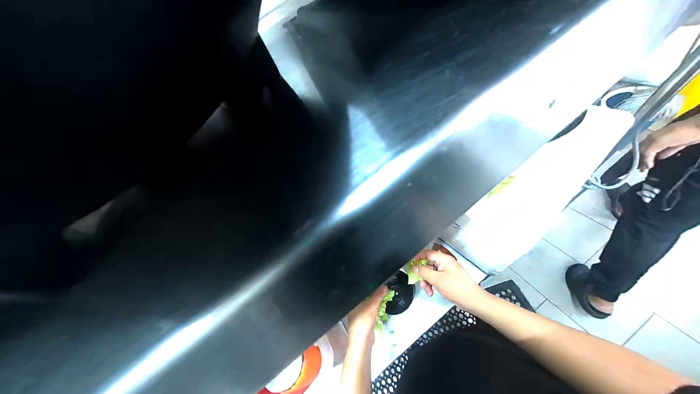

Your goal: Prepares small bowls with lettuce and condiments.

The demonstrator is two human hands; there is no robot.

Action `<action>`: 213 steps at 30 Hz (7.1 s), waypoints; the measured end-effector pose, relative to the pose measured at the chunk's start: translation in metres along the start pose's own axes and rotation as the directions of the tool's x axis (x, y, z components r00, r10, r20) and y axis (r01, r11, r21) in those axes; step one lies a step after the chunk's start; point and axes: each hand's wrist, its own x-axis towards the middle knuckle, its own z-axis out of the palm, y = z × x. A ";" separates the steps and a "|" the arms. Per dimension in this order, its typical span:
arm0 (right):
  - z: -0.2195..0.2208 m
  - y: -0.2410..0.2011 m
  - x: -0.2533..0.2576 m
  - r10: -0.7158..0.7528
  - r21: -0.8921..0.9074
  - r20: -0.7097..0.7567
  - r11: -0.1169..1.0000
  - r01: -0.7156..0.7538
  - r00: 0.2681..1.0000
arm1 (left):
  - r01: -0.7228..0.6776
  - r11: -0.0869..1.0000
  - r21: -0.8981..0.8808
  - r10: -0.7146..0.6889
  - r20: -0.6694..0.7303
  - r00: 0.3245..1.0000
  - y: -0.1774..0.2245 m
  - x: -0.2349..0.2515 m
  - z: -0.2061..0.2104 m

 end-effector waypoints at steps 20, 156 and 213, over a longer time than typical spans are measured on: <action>-0.001 0.019 -0.008 0.129 -0.498 0.148 0.866 -0.039 0.981 | -0.202 0.919 0.339 0.312 -0.311 0.898 -0.006 -0.011 -0.004; 0.043 0.013 0.020 0.177 -0.925 0.356 0.203 0.320 0.917 | -0.314 0.412 0.855 0.597 0.007 0.802 -0.043 -0.026 0.028; 0.050 0.041 0.033 0.059 -0.895 0.445 0.067 0.441 0.894 | -0.249 0.342 0.906 0.515 0.042 0.856 -0.032 -0.029 0.023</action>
